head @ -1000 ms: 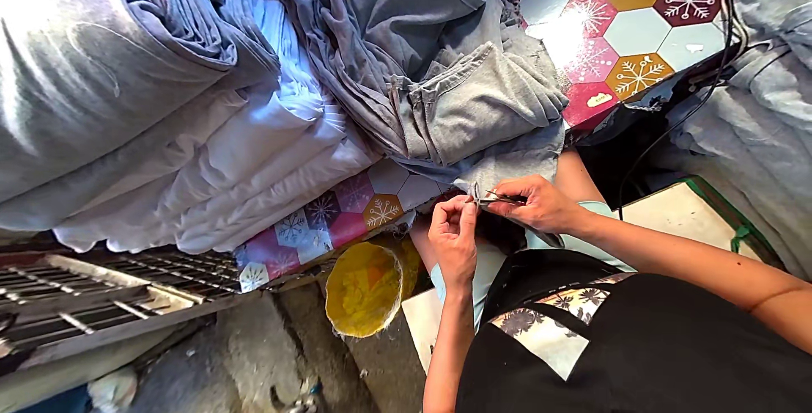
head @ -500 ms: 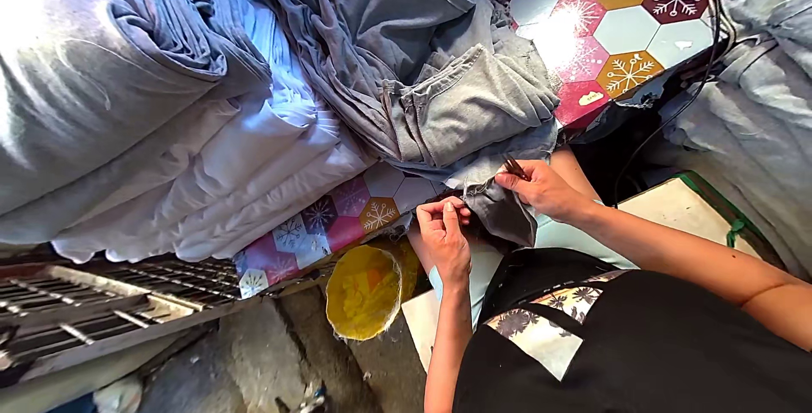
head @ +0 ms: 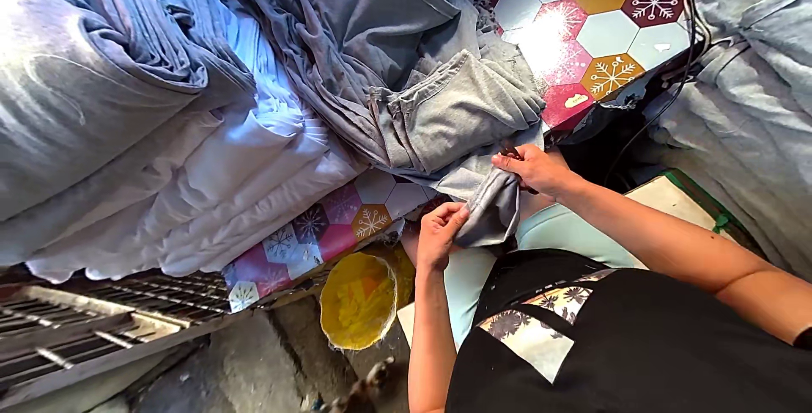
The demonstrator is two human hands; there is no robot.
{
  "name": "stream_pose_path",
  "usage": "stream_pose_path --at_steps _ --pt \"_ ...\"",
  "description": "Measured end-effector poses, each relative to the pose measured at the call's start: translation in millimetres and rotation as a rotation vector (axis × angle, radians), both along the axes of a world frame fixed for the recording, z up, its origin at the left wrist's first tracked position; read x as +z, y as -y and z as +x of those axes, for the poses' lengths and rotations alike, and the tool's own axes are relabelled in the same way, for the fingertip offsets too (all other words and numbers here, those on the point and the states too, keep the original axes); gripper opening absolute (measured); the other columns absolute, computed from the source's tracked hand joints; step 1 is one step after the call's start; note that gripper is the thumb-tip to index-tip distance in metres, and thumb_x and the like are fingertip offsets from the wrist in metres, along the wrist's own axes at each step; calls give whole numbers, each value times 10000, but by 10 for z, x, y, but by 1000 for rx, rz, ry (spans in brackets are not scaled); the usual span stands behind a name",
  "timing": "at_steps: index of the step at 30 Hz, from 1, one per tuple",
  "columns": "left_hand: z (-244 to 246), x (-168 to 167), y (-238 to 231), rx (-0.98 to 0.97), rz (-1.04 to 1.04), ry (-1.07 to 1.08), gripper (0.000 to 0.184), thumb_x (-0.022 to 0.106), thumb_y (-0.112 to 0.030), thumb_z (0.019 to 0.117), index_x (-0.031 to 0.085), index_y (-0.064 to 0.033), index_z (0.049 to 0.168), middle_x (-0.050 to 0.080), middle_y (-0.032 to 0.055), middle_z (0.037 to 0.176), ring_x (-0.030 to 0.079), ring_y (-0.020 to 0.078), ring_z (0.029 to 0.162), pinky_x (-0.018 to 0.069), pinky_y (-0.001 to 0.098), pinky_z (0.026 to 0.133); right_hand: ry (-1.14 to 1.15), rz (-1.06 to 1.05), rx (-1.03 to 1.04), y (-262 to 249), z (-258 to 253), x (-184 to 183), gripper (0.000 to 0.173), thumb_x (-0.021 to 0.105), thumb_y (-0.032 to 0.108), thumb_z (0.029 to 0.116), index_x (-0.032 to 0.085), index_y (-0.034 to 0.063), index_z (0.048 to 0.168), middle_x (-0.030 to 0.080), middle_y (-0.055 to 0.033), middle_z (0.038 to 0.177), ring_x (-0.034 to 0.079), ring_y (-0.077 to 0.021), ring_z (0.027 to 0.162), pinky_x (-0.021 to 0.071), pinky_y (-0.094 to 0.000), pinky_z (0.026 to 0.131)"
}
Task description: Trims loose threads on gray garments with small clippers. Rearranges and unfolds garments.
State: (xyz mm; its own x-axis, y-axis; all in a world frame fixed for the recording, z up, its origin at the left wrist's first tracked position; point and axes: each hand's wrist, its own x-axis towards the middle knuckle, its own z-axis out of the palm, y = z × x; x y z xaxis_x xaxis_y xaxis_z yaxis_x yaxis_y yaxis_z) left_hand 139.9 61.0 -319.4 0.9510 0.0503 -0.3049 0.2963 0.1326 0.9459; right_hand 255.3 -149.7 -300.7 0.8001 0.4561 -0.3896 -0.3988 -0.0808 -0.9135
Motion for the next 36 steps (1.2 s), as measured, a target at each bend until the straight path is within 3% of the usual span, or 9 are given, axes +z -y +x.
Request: stream_pose_path --at_steps 5,8,11,15,18,22,26,33,36 --pt "76 46 206 85 109 52 100 659 12 923 669 -10 1020 702 23 865 669 70 797 572 255 762 707 -448 53 42 -12 -202 254 677 252 1002 724 14 1073 686 -145 994 682 -286 892 557 -509 796" --pt "40 84 292 86 108 69 217 614 21 949 612 -6 1164 730 20 925 686 53 842 572 241 793 847 -211 106 -27 -160 -174 314 810 279 875 756 31 1060 713 -103 1055 687 -201 931 581 -408 832" --pt "28 121 357 79 95 60 274 568 13 952 542 -23 1223 731 2 861 674 29 776 547 212 731 719 -139 167 -144 -196 -173 146 762 147 906 729 4 905 694 -79 814 651 -156 726 547 -375 686" --pt "2 116 363 126 54 24 263 566 47 938 550 -16 1193 735 9 825 682 36 741 559 218 715 487 -259 -89 -164 86 -208 180 657 174 998 712 9 1047 702 -84 880 651 -151 782 537 -390 772" --pt "2 119 372 169 34 18 240 540 46 947 556 -24 1177 724 -7 795 670 23 725 548 205 708 687 -210 77 -45 46 -193 344 795 262 893 727 14 1122 707 -114 1046 671 -199 926 558 -414 839" --pt "-6 102 392 133 126 42 243 570 18 946 551 -23 1184 734 1 827 668 16 736 532 195 690 677 -105 285 -92 -150 -184 157 787 147 884 727 7 919 685 -75 829 631 -144 731 530 -359 684" --pt "-9 82 396 169 179 22 204 623 31 931 597 -16 1128 733 12 807 670 32 729 537 211 687 487 -153 -36 -123 -41 -149 115 691 138 972 722 28 985 677 -23 853 586 -44 729 498 -259 709" --pt "-34 114 434 162 207 75 215 618 23 936 601 -22 1145 740 1 828 678 24 733 540 198 685 885 -191 166 -42 -344 -166 116 799 129 847 757 24 875 702 -91 927 679 -180 798 582 -374 695" --pt "-27 85 459 165 221 80 186 647 24 919 621 -31 1095 728 -5 825 672 26 734 552 211 698 796 -117 115 -104 -375 -208 112 733 103 908 711 13 844 672 -67 850 631 -119 737 538 -285 667"
